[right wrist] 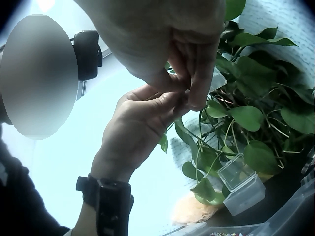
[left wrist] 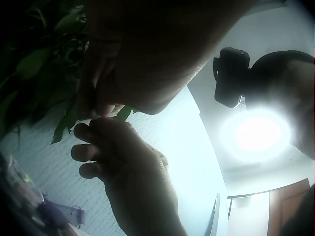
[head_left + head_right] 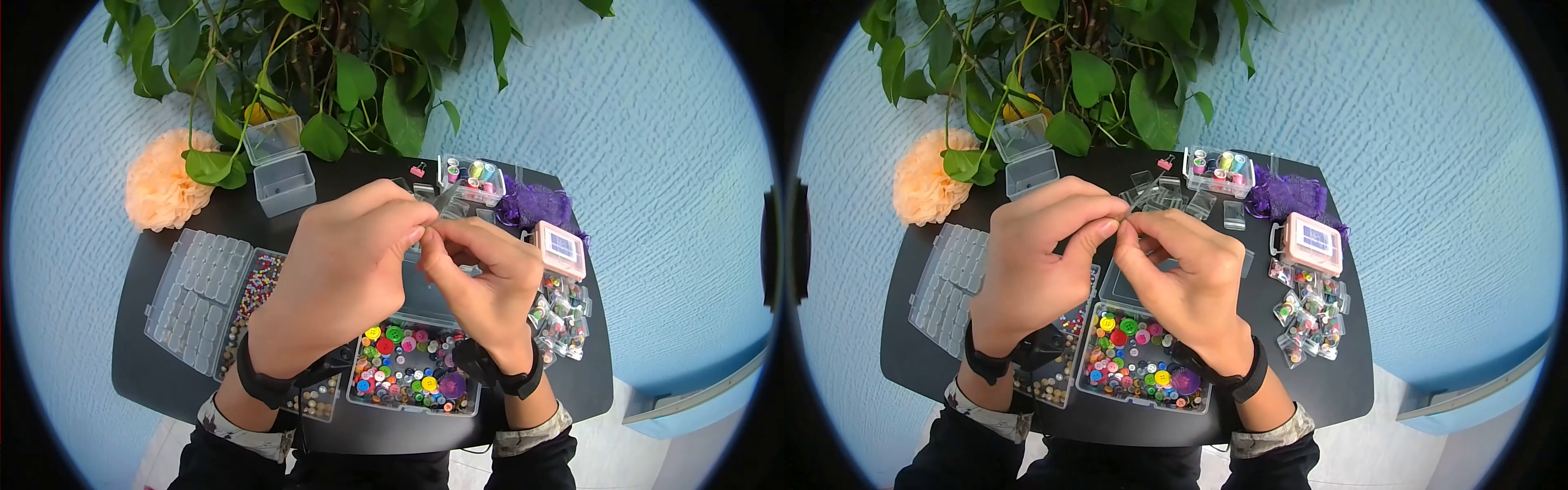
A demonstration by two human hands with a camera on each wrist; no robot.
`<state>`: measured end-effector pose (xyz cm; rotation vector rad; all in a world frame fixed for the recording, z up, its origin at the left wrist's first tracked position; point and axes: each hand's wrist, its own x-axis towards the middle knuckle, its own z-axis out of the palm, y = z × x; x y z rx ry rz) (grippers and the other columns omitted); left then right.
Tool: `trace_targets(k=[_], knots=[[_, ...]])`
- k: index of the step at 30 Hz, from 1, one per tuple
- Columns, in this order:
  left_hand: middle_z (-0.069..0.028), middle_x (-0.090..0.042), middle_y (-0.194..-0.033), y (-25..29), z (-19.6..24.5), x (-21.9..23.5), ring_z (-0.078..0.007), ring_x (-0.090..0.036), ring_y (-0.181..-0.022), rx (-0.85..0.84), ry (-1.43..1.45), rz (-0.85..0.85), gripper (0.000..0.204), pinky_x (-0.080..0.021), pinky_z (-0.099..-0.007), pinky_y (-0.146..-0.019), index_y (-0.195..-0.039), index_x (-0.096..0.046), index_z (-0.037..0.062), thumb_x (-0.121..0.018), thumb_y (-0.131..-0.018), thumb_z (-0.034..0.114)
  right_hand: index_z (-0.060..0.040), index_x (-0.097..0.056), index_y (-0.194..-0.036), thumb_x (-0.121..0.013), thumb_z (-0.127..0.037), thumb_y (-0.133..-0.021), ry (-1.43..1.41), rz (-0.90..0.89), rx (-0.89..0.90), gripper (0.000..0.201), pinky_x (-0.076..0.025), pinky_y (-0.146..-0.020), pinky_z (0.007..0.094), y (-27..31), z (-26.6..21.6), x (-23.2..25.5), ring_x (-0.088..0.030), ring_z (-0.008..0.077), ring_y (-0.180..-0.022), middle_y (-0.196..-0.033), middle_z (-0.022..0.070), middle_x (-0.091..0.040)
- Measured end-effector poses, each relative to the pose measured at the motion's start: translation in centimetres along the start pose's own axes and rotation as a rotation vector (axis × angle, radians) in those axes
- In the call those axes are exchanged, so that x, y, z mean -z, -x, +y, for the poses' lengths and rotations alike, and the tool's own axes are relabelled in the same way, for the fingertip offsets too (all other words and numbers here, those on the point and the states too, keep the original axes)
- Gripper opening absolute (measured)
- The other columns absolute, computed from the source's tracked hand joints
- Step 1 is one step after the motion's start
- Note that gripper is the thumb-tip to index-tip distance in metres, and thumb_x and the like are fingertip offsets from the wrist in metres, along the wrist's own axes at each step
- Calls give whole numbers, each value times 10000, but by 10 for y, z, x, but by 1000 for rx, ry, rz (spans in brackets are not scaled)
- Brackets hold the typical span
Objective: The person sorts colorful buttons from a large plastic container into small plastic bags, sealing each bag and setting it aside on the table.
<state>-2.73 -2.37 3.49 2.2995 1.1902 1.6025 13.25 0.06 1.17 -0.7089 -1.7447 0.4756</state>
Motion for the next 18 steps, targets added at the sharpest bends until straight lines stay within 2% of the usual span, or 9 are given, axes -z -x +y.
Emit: trace_targets(k=[7,15,17,18], knots=[[-120,-690,-881,1,2,-3,-261,-684,-740,-41,-18,-1,143,-537,-305,-655,-927,-691,-17,-684,-792,-63,44,-702,-837,-720,32,-771,107,17,117,70,-461,-477,238,-2,-1,3,-597,114,-522,-654,75,-622],[-122,-691,-889,1,3,-4,-259,-691,-745,-60,-77,19,171,-540,-302,-654,-927,-694,-11,-713,-764,-59,39,-696,-778,-715,40,-731,149,52,119,51,-421,-456,233,-3,-2,3,-555,99,-494,-617,59,-593],[-119,-694,-885,1,2,-4,-231,-696,-736,-35,-97,55,178,-544,-285,-649,-931,-697,-16,-712,-760,-59,38,-693,-770,-712,43,-726,175,49,114,48,-422,-457,231,-3,-2,9,-555,97,-493,-611,56,-590],[-103,-696,-870,1,0,-3,-174,-697,-732,6,-63,50,185,-550,-253,-655,-937,-703,-22,-702,-757,-64,38,-691,-766,-710,46,-722,149,49,106,49,-424,-458,228,-4,-1,9,-558,95,-493,-613,57,-591]])
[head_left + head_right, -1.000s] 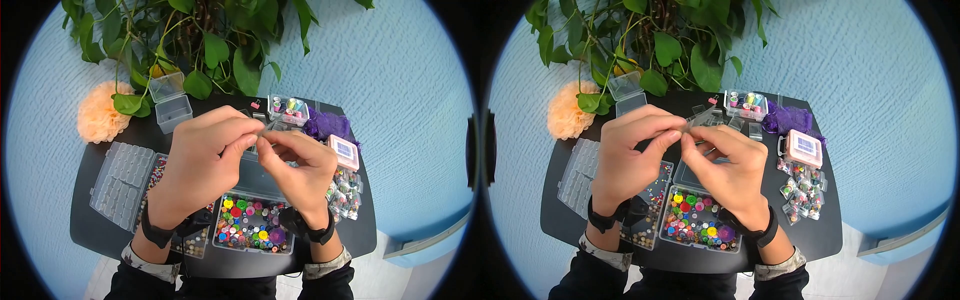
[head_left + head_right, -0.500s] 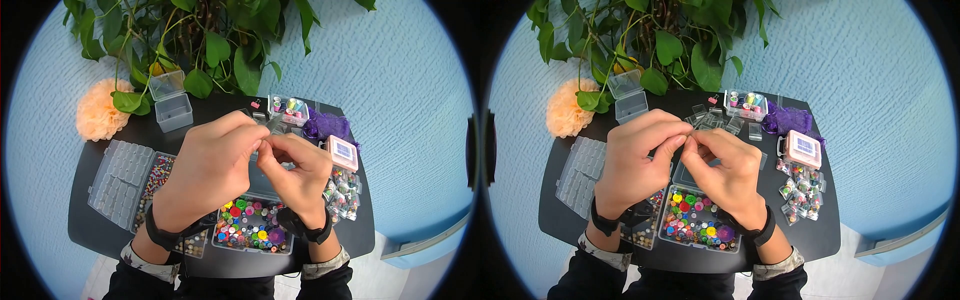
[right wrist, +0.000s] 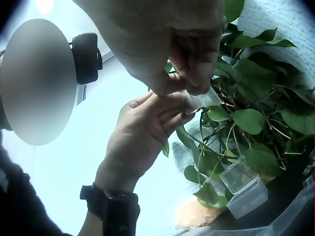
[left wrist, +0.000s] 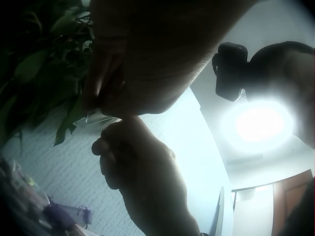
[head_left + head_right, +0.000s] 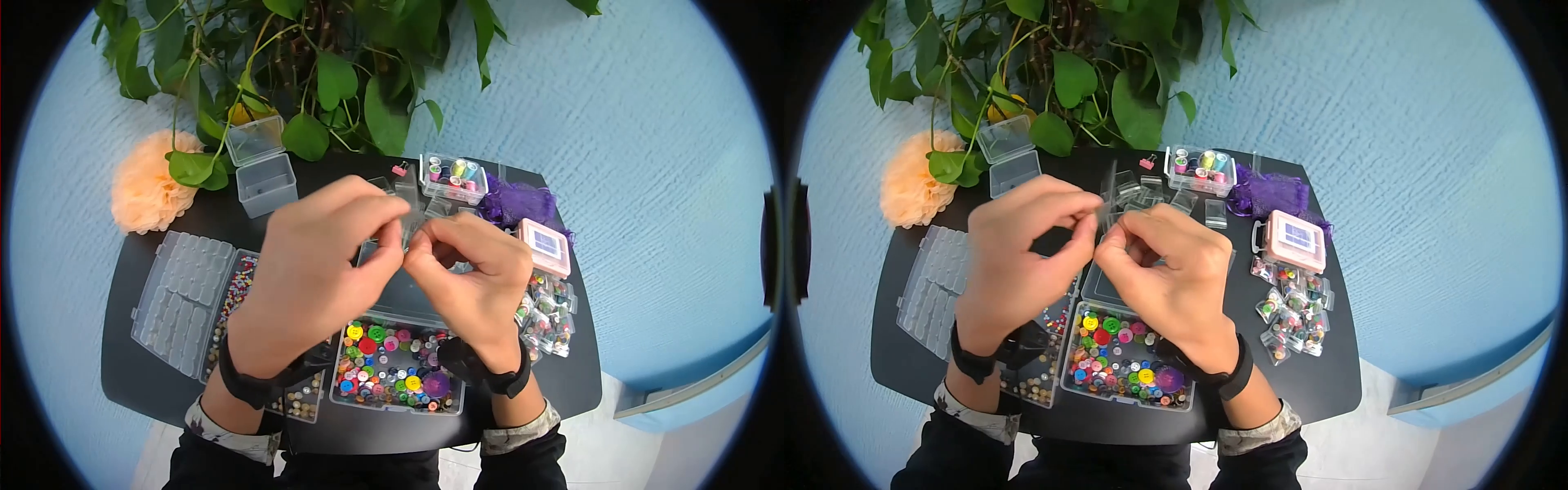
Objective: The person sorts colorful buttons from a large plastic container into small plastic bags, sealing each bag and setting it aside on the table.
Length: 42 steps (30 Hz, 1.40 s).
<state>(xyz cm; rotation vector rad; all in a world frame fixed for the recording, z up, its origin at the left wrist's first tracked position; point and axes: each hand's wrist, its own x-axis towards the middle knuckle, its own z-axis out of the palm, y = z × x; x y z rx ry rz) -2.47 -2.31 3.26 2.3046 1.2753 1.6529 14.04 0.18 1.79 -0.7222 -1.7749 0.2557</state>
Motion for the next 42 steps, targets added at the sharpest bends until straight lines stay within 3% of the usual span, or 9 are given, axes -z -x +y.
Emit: trace_targets(k=[5,9,10,11,15,20,28,31,42], knots=[[-84,-689,-869,-3,-4,4,-104,-686,-767,130,169,-84,174,-562,-214,-702,-935,-707,-39,-694,-763,-66,40,-687,-773,-715,54,-722,-50,-90,30,59,-443,-466,227,-4,-7,2,-578,95,-497,-627,61,-608],[-83,-680,-911,-5,-1,9,-105,-680,-822,301,386,-50,147,-567,-214,-745,-960,-684,-79,-666,-814,-87,24,-719,-947,-762,27,-711,-63,-36,91,240,-489,-524,237,-9,-1,6,-638,147,-663,-846,104,-701],[-83,-676,-923,-6,0,12,-107,-677,-842,396,487,-60,145,-567,-216,-761,-974,-674,-93,-656,-829,-95,19,-706,-1073,-794,0,-684,-3,-66,159,399,-505,-562,247,-11,2,11,-656,186,-805,-1011,131,-705],[-83,-676,-923,-7,2,15,-107,-677,-842,397,490,-47,145,-567,-216,-761,-974,-674,-93,-656,-829,-95,13,-672,-1170,-820,-23,-640,27,-107,109,551,-536,-711,309,-11,-3,15,-643,245,-948,-1137,148,-670],[-88,-668,-924,-5,3,19,-111,-675,-862,490,736,-120,150,-569,-231,-786,-988,-657,-103,-653,-838,-101,-6,-605,-1282,-870,-85,-596,161,-228,312,739,-438,-997,436,-16,-3,16,-554,346,-1170,-1290,169,-589],[-81,-666,-915,-6,1,22,-102,-668,-846,496,725,-197,149,-567,-231,-779,-972,-659,-89,-688,-826,-80,26,-671,-1177,-818,29,-623,42,-199,229,572,-564,-777,338,-9,-4,11,-700,293,-883,-1052,175,-705],[-41,-663,-782,-9,-3,27,-65,-643,-724,563,689,-390,125,-524,-192,-645,-893,-653,-78,-736,-810,-38,46,-665,-1180,-825,15,-623,62,-280,268,581,-570,-798,351,-8,-9,10,-702,307,-935,-1089,198,-701],[-39,-648,-715,-6,-1,19,-61,-588,-657,664,688,-332,104,-461,-218,-573,-827,-662,-61,-701,-800,31,50,-664,-1178,-831,8,-613,63,-284,285,590,-570,-800,350,-7,-8,8,-702,310,-939,-1088,199,-701],[-34,-650,-745,-8,-1,11,-50,-607,-674,639,696,-262,40,-493,-201,-601,-846,-635,-69,-656,-822,-45,14,-704,-1129,-853,5,-609,185,-197,329,540,-571,-825,329,-7,-7,5,-715,263,-949,-1070,165,-719]])
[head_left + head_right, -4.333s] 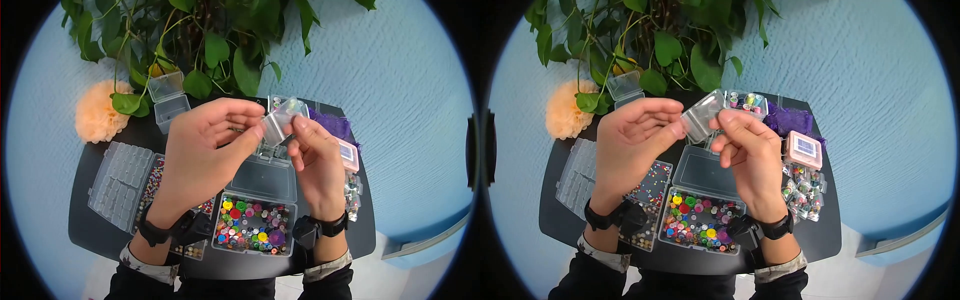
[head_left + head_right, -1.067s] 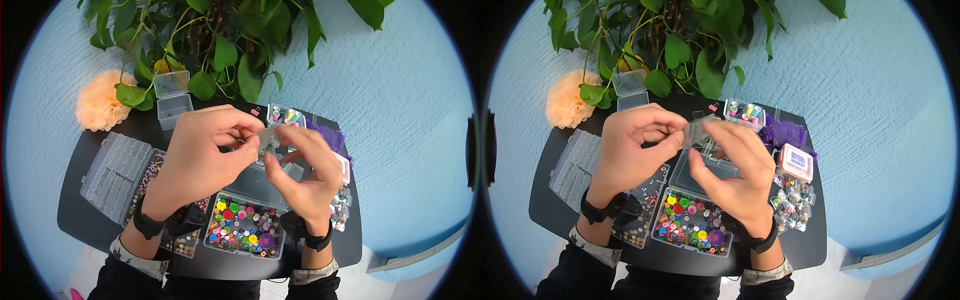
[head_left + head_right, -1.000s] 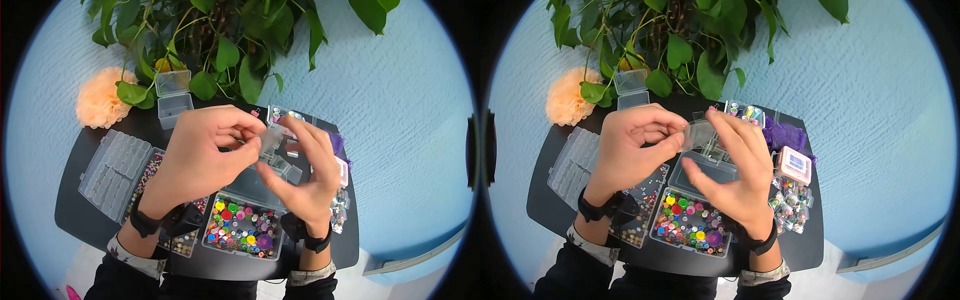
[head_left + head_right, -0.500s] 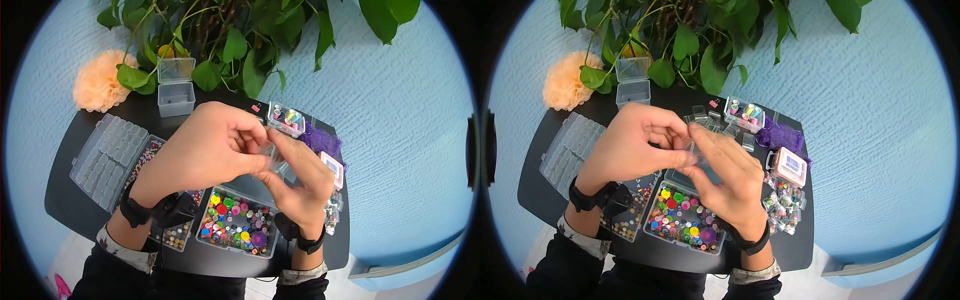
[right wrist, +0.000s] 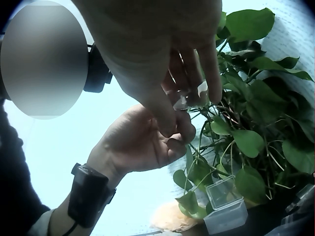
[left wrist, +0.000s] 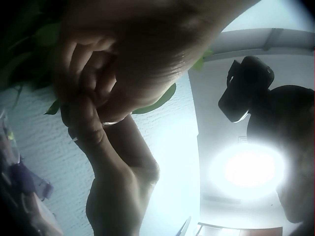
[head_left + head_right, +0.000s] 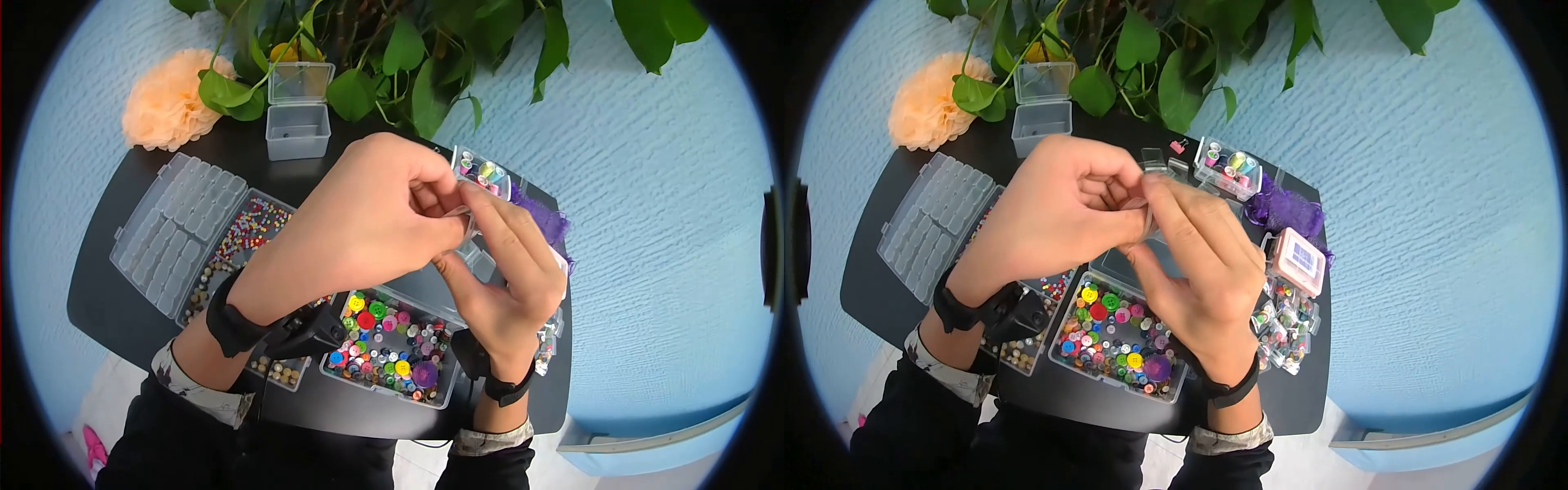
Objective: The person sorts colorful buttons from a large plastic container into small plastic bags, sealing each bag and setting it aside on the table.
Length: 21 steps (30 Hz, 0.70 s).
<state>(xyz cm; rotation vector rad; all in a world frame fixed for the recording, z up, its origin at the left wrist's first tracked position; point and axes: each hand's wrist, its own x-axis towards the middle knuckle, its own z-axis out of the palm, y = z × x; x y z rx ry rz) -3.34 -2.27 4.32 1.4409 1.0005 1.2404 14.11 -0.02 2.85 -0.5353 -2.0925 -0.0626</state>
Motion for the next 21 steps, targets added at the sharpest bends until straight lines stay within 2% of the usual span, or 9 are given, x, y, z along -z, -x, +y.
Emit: trace_targets(k=[3,4,7,10,11,12,15,18,21], knots=[[-13,-622,-717,-1,-9,3,-51,-580,-661,15,-44,-8,34,-472,-213,-587,-822,-621,-57,-648,-814,-39,13,-707,-1124,-832,32,-604,16,-20,48,536,-572,-838,332,0,-1,-4,-715,271,-960,-1080,172,-716],[-11,-617,-712,-1,-10,3,-46,-569,-654,2,-124,2,35,-457,-212,-572,-818,-615,-52,-646,-810,-36,33,-693,-1115,-787,69,-578,8,-23,70,547,-567,-763,336,1,-1,-6,-689,286,-886,-1085,176,-692],[-10,-607,-702,0,-10,3,-35,-553,-645,12,-192,12,38,-429,-209,-548,-807,-600,-41,-637,-802,-32,34,-694,-1126,-789,62,-579,15,-24,79,555,-568,-763,333,1,-2,-9,-691,286,-883,-1090,181,-689],[-3,-610,-712,-1,-13,2,-28,-558,-651,-75,-150,0,26,-441,-203,-556,-820,-609,-43,-623,-800,-47,36,-694,-1134,-784,49,-595,-26,-18,88,546,-567,-776,335,1,3,-8,-689,295,-908,-1106,192,-679],[-3,-610,-712,-1,-13,1,-28,-558,-651,-69,-145,-18,26,-441,-203,-556,-820,-609,-43,-623,-800,-47,39,-692,-1133,-783,44,-601,-34,-7,119,540,-567,-779,337,1,4,-7,-687,298,-916,-1111,196,-676],[-4,-616,-725,-1,-11,0,-27,-569,-671,-78,-167,3,29,-448,-202,-564,-833,-614,-45,-626,-807,-49,21,-700,-1148,-816,12,-644,-33,-21,92,517,-564,-840,345,2,3,-4,-682,292,-1019,-1132,189,-691],[-4,-635,-759,1,-6,-4,-20,-590,-722,-47,-216,-12,47,-463,-189,-596,-870,-629,-52,-650,-828,-48,29,-690,-1164,-820,-2,-654,-58,3,75,527,-567,-828,341,7,4,-1,-680,291,-1027,-1130,196,-690],[-4,-661,-805,0,-8,-11,-17,-601,-760,-68,-230,15,74,-486,-180,-646,-879,-631,-52,-684,-831,-32,41,-684,-1161,-826,-8,-663,-68,69,40,520,-572,-807,333,16,3,-1,-692,287,-974,-1105,199,-694],[-13,-672,-834,1,-6,-16,-27,-618,-787,-37,-230,-72,83,-505,-188,-667,-898,-637,-48,-691,-842,-19,45,-689,-1145,-832,-9,-669,-34,121,37,500,-574,-793,324,26,4,7,-701,273,-916,-1066,192,-706]])
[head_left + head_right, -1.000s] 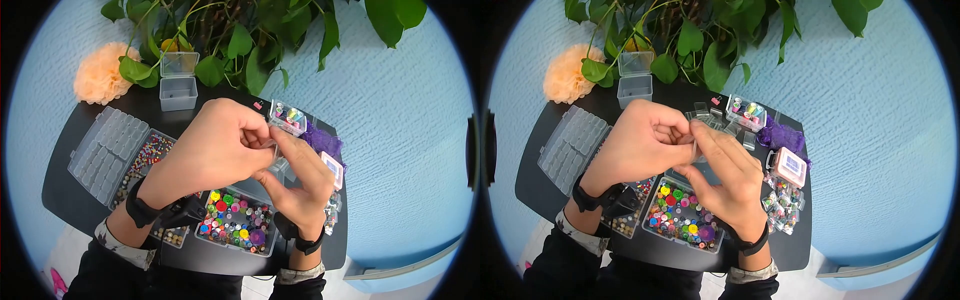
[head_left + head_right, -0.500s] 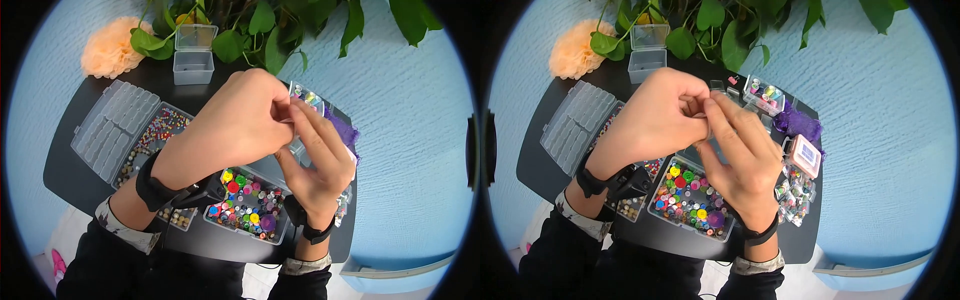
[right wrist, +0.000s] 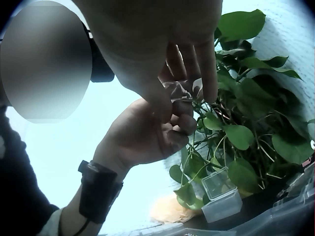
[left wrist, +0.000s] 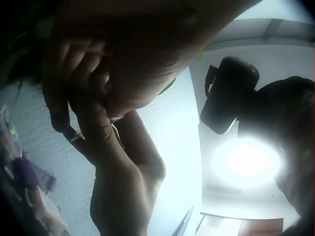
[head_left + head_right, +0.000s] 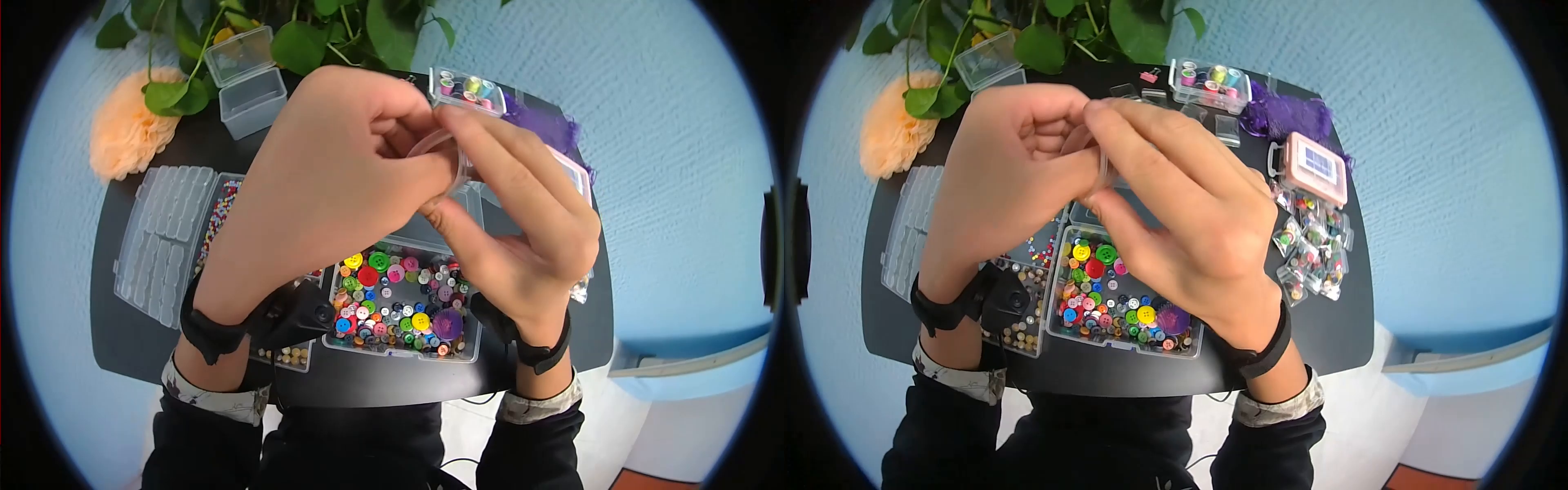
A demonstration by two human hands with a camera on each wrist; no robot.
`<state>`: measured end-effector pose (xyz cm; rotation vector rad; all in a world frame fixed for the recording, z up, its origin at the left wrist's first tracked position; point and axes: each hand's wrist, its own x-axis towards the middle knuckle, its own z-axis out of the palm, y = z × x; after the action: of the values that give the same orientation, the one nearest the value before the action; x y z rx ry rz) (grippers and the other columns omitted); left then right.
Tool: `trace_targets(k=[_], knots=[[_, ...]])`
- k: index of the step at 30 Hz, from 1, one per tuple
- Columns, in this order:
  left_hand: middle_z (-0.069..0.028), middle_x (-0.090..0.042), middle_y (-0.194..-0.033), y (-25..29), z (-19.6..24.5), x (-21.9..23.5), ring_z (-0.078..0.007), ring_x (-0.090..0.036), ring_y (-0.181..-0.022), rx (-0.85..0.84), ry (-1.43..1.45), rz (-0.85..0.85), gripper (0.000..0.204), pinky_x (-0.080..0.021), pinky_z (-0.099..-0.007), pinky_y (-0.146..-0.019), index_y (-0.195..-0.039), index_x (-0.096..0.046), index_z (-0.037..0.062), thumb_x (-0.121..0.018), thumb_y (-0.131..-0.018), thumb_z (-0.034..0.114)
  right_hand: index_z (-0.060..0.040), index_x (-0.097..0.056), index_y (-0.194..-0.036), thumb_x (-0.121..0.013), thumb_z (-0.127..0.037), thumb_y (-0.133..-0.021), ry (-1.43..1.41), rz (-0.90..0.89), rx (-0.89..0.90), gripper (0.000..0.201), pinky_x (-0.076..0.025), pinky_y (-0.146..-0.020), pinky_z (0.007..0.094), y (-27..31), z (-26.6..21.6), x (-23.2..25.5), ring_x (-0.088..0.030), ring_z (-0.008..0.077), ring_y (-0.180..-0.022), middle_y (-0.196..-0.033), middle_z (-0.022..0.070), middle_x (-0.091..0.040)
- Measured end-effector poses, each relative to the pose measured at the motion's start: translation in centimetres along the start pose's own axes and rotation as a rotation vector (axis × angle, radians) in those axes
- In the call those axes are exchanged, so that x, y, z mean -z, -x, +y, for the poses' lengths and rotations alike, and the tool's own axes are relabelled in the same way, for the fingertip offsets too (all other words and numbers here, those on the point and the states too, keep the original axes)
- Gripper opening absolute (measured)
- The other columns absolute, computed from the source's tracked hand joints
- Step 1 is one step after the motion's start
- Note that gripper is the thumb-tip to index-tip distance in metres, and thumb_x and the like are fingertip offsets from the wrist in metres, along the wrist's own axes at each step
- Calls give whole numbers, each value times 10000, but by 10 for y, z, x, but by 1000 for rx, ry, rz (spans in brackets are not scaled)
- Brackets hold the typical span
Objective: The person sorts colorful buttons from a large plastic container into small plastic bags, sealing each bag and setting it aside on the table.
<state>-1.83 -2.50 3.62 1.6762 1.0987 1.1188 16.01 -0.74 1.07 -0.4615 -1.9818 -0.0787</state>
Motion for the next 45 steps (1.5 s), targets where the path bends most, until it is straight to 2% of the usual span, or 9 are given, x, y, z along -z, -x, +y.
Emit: trace_targets(k=[4,6,10,12,13,22,28,35,45], knots=[[-79,-709,-896,2,5,2,-96,-672,-804,124,71,-161,167,-525,-200,-687,-1019,-671,-56,-686,-863,3,21,-706,-1123,-850,-36,-678,0,14,-111,471,-569,-759,288,20,7,20,-699,231,-922,-1050,153,-721],[-92,-722,-937,3,-4,5,-123,-686,-823,128,-12,-235,239,-540,-240,-705,-1082,-674,-47,-698,-855,24,19,-710,-1096,-827,-27,-699,-79,19,-396,416,-574,-755,315,31,11,29,-703,239,-876,-1026,160,-713],[-128,-713,-1039,16,-13,-13,-227,-700,-934,160,-437,-579,372,-542,-339,-833,-1161,-653,-15,-731,-815,94,31,-713,-1078,-829,-22,-706,-335,19,-611,394,-569,-696,286,52,24,32,-700,202,-823,-991,144,-723],[-172,-653,-1191,25,-30,-28,-315,-643,-1076,-144,-547,-737,374,-514,-370,-923,-1187,-637,-15,-693,-826,67,43,-709,-1056,-826,-18,-685,-321,67,-583,393,-557,-641,283,59,31,29,-691,212,-757,-951,145,-720],[-178,-579,-1308,29,-30,-35,-355,-564,-1184,-86,-583,-778,396,-477,-404,-988,-1229,-607,-15,-646,-837,25,28,-706,-1091,-833,-26,-692,-277,2,-577,422,-570,-649,268,60,32,31,-685,185,-815,-973,129,-717],[-157,-538,-1309,22,-48,-78,-340,-533,-1200,-456,-781,-835,530,-478,-392,-987,-1236,-554,-31,-630,-713,-71,23,-700,-1123,-845,-58,-699,-203,5,-641,455,-576,-620,247,66,36,30,-659,140,-832,-944,91,-700],[-137,-514,-1269,30,-39,-72,-334,-517,-1209,-234,-846,-924,575,-485,-389,-965,-1258,-524,-24,-619,-696,-98,11,-710,-1120,-860,-89,-692,-180,59,-661,465,-562,-608,229,70,40,29,-648,124,-860,-923,68,-699],[-132,-494,-1284,38,-46,-62,-326,-522,-1184,-279,-805,-757,525,-484,-384,-955,-1267,-520,-17,-635,-756,-59,8,-718,-1104,-864,-103,-692,-192,35,-645,451,-559,-598,230,63,29,29,-649,119,-853,-915,62,-702],[-111,-485,-1230,38,-47,-51,-310,-525,-1141,-196,-707,-831,534,-478,-388,-939,-1321,-508,5,-671,-814,34,27,-712,-1085,-848,-81,-685,-262,54,-633,437,-552,-581,252,64,26,23,-655,152,-739,-862,99,-691]])
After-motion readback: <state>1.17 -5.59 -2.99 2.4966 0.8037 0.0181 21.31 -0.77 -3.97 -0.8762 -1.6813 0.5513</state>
